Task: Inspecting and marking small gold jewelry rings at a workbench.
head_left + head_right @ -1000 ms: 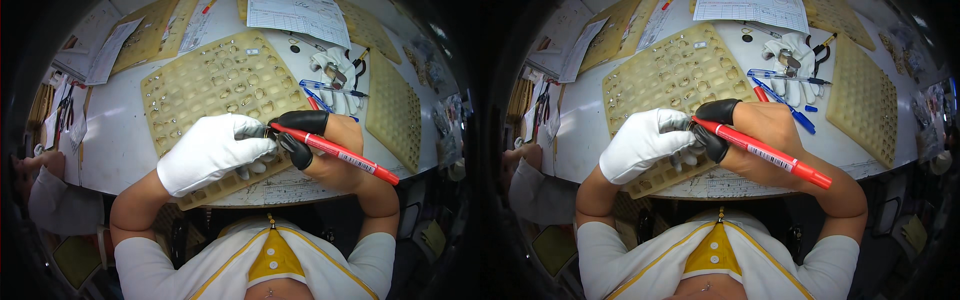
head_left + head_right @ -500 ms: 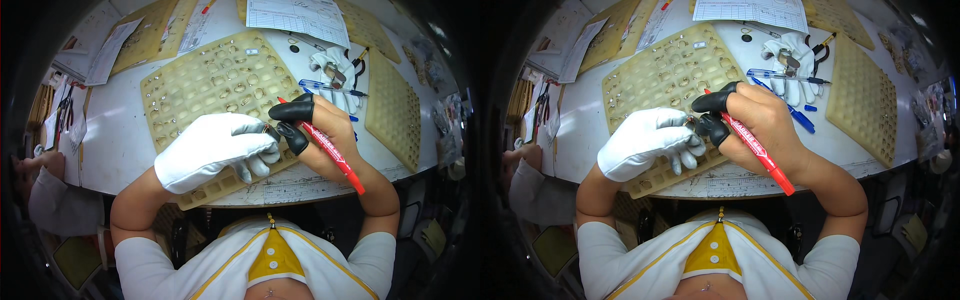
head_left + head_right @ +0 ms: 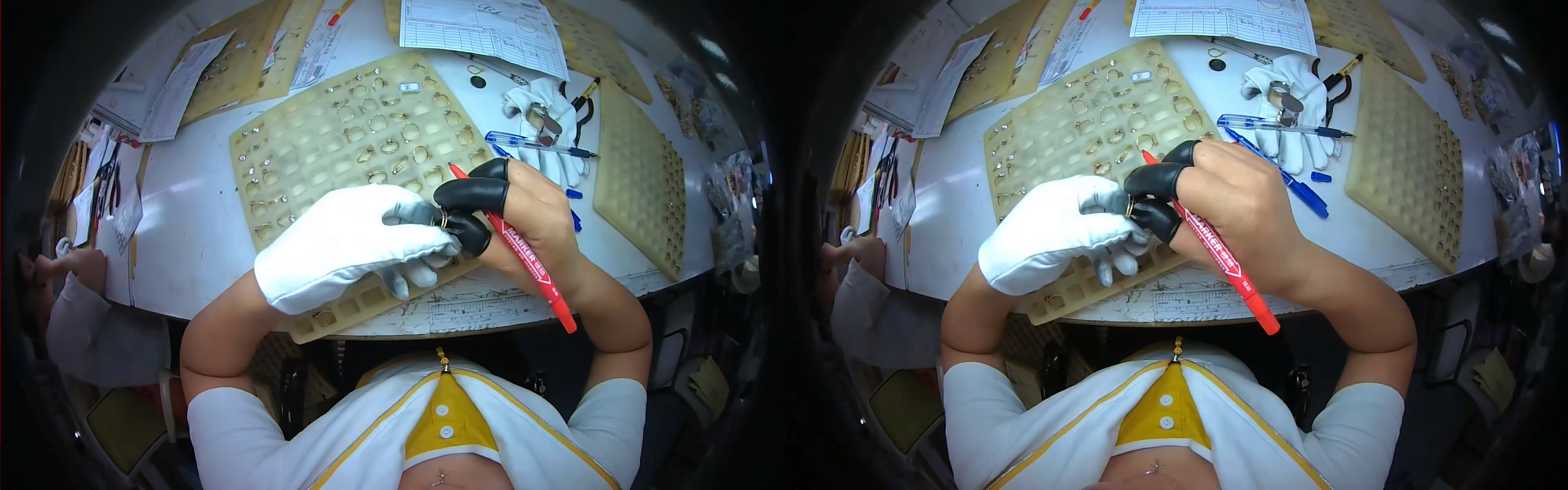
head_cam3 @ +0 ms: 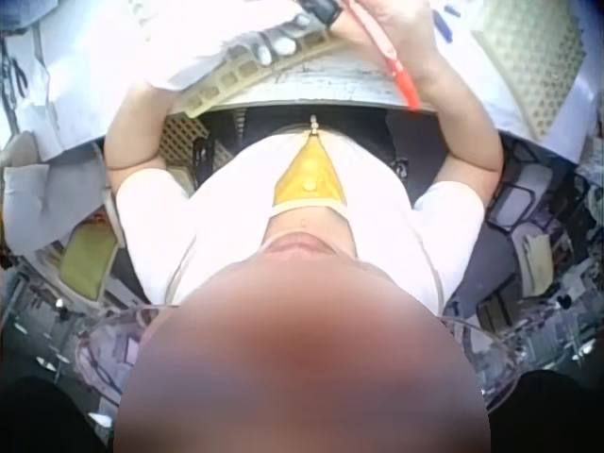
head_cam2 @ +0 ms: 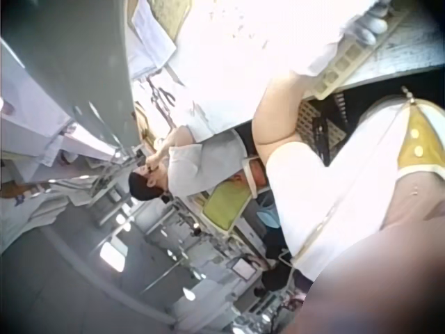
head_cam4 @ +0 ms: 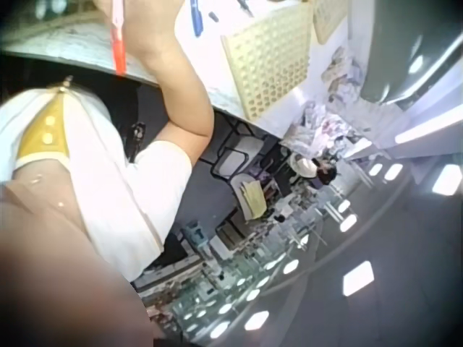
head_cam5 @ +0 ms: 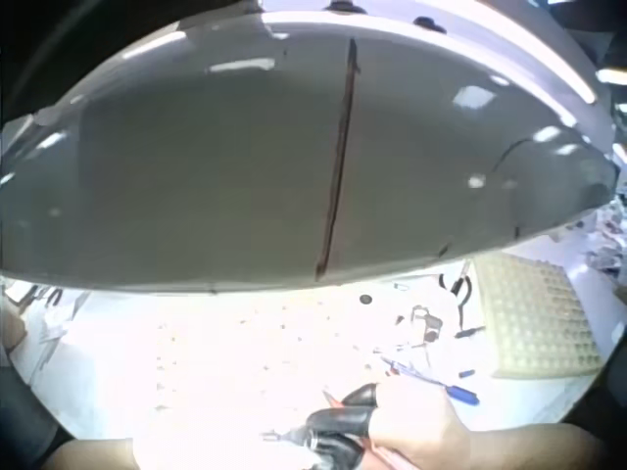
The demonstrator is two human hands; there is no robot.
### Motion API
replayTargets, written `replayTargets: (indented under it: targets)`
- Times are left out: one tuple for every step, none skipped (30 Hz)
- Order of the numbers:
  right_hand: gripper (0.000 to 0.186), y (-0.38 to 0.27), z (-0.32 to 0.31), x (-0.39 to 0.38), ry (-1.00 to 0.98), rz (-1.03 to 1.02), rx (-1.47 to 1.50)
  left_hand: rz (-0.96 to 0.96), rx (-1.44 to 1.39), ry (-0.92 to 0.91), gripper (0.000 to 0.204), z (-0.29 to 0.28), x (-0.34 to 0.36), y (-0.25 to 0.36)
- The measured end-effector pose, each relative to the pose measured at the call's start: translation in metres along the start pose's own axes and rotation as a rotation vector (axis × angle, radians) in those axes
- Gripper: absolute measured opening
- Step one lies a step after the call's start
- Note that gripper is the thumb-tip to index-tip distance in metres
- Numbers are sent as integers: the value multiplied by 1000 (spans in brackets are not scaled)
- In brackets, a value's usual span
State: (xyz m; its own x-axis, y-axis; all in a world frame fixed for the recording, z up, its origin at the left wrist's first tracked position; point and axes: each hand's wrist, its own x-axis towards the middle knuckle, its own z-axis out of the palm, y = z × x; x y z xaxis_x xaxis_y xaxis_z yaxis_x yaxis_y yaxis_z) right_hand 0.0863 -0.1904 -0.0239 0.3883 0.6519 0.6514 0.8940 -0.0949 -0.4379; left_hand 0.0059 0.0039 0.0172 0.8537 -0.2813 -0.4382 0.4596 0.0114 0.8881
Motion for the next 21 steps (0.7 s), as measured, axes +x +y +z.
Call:
replayTargets:
  targets:
    - [24, -2, 2, 1, 27, 3, 17, -15, -36, -9, 22, 1, -1, 2]
    - [28, -2, -2, -1, -19, 11, -7, 10, -32, -14, 23, -3, -2, -3]
    - [30, -2, -1, 0, -8, 24, 8, -14, -67, -14, 22, -1, -2, 0]
    - [32, -2, 1, 0, 3, 38, 23, -38, -103, -14, 21, 0, -2, 2]
    - [35, 0, 1, -1, -1, 36, 13, -21, -89, -14, 21, -3, 0, -1]
    - [36, -1, 1, -1, -13, 63, 22, -21, -96, 0, 21, -2, -1, 0]
    - [37, -2, 0, -1, -25, 91, 32, -21, -103, 13, 20, -1, -1, 1]
    - [38, 0, 1, -3, -33, 103, 19, -19, -89, 11, 20, -3, 0, -2]
    - [38, -1, 0, -3, -41, 134, 49, -18, -90, 11, 20, -3, -1, -1]
    - [39, -2, -1, -2, -49, 166, 79, -13, -77, 11, 19, -4, -1, -1]
    - [35, -3, -2, -1, -46, 175, 97, -8, -65, 10, 19, -4, -1, -1]
    - [33, -5, -2, 0, -32, 203, 148, -8, -66, 10, 19, -4, -2, -1]
    - [30, -7, -2, 2, -18, 231, 200, 3, -62, 16, 19, -3, -2, -2]
    - [26, -9, -3, 4, -23, 270, 231, 14, -57, 22, 20, -3, -3, -2]
    - [25, -11, -4, 5, -16, 305, 291, 26, -53, 29, 20, -3, -3, -1]
    - [22, -11, -7, 5, -70, 339, 306, -13, -72, 28, 21, -2, -3, 1]
    - [20, -10, -10, 3, -124, 373, 321, -1, -76, 35, 20, -1, -4, 2]
    - [18, -12, -14, 5, -175, 405, 338, 11, -79, 46, 20, 0, -5, 2]
    - [17, -13, -12, 5, -172, 428, 412, -5, -128, 37, 19, -1, -4, 1]
    - [16, -13, -11, 4, -170, 451, 485, -4, -125, 39, 19, -1, -5, 1]
    - [14, -14, -13, 4, -197, 466, 463, -4, -121, 34, 19, -1, -5, 2]
